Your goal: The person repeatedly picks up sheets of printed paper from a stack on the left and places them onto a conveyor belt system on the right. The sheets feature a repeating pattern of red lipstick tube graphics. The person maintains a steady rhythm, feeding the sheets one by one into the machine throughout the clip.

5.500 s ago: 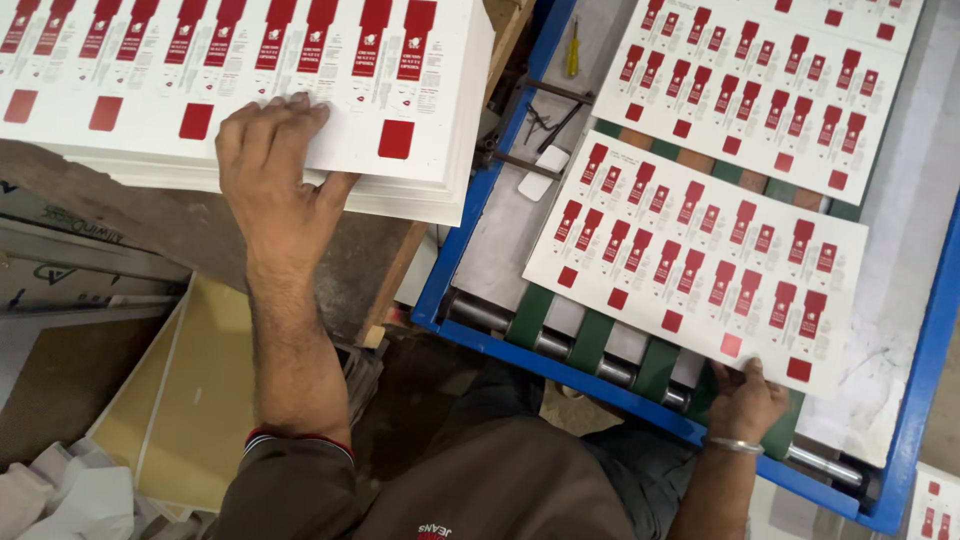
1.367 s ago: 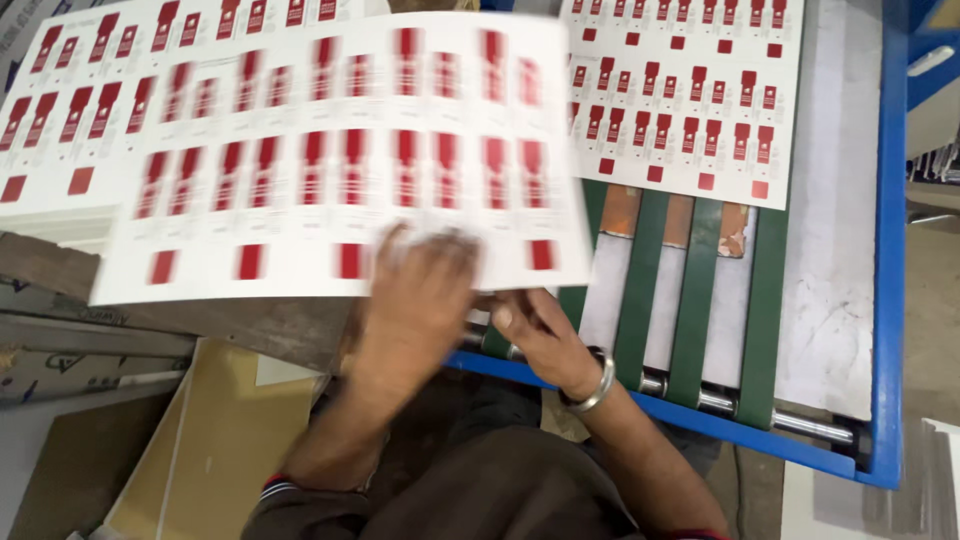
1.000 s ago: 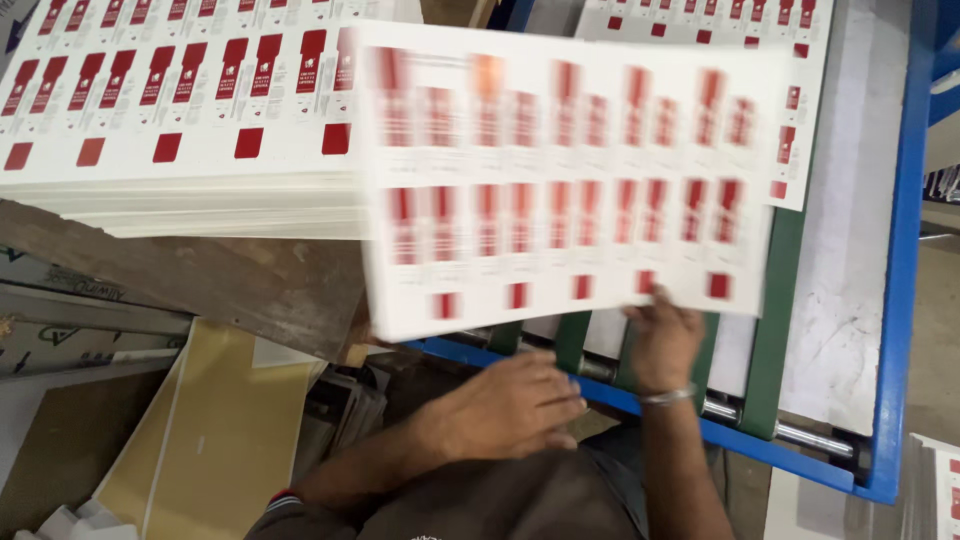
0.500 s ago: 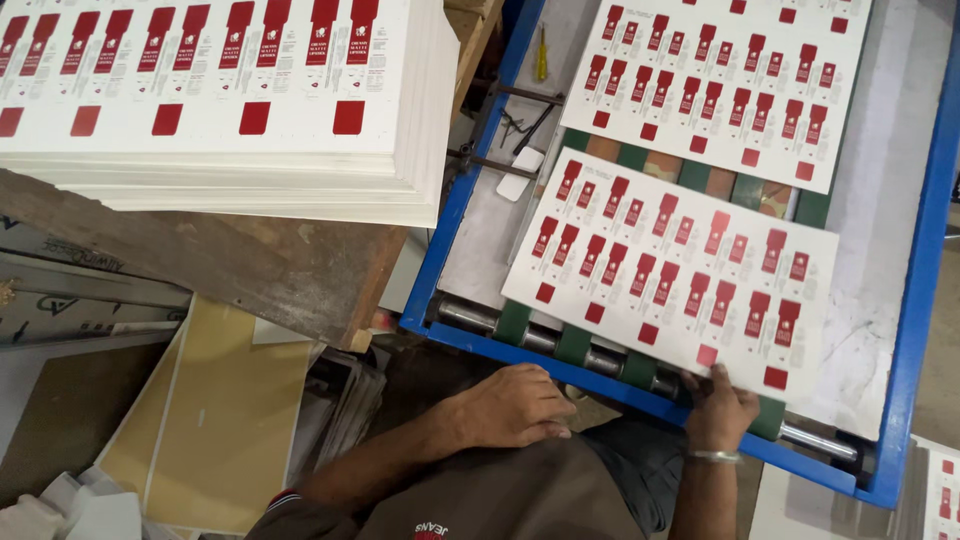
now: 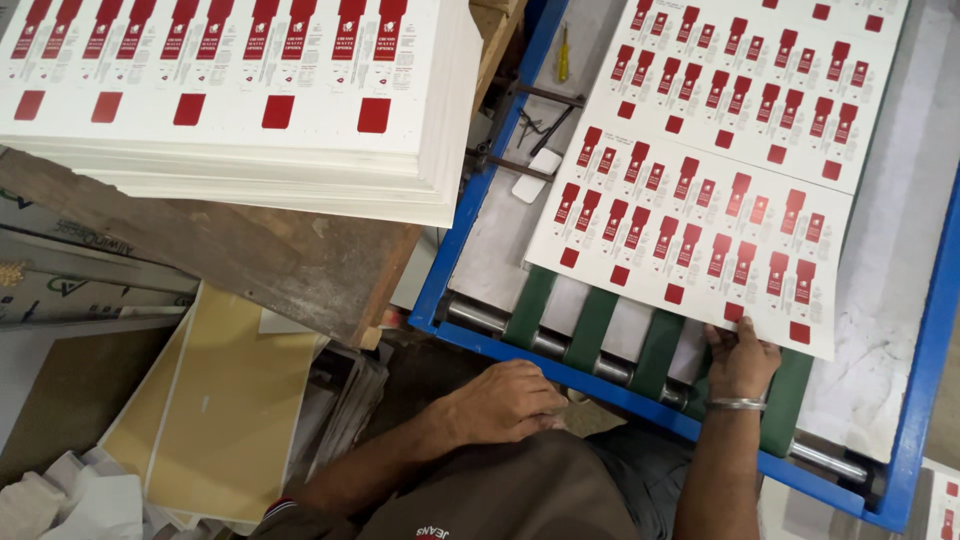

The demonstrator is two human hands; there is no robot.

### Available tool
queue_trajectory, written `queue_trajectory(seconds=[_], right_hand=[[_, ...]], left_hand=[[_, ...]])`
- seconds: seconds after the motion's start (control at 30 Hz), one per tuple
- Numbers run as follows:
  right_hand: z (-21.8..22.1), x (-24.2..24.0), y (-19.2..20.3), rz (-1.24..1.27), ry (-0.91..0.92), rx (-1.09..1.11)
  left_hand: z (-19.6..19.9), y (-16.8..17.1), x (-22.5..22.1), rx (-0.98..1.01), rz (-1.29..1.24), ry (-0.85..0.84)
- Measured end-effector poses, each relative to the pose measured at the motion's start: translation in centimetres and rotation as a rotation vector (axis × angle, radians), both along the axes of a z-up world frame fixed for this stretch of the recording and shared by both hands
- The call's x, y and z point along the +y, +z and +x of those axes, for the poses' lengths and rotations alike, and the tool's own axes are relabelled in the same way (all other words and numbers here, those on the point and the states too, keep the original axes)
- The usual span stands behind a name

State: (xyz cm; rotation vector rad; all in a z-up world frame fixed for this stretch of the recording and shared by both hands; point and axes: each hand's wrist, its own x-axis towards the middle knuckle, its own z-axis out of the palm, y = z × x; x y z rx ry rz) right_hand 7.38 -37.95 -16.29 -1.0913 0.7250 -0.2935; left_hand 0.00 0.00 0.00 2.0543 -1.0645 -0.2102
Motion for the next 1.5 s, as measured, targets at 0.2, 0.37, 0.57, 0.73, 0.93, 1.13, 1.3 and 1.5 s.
queue_trajectory(seconds=[0.2, 0.37, 0.57, 0.73, 0.93, 1.13, 1.3, 1.5], right_hand=[[0.8, -0.2, -0.8, 0.103, 0.029, -0.034], [0.1, -0.5, -0.9, 0.186, 0.089, 0.018], [-2.4, -0.3, -0.5, 0.140, 0.152, 0.034], [-3.8, 1.4, 0.4, 0.129, 0.156, 0.057], [-4.8, 4.3, 1.2, 0.130, 0.206, 0.035], [-4.1, 7.5, 2.7, -0.007, 0.309, 0.027], [-2.1, 9.7, 4.1, -0.077, 0.357, 0.023], [2.9, 12.5, 4.9, -0.209, 0.475, 0.001]], left_hand=[[0.3, -0.5, 0.2, -0.006, -0.003, 0.010], [0.6, -0.3, 0.6, -0.060, -0.042, 0.047], [2.3, 3.0, 2.9, -0.274, -0.066, 0.147], [4.8, 8.8, 8.1, -0.633, -0.107, 0.368], [5.4, 8.8, 9.5, -0.543, -0.139, 0.539], [5.9, -1.4, 7.7, -0.029, -0.168, 0.648], [7.0, -7.8, 8.1, 0.019, -0.054, 0.769], [12.9, -12.0, 7.8, -0.117, 0.014, 0.886]])
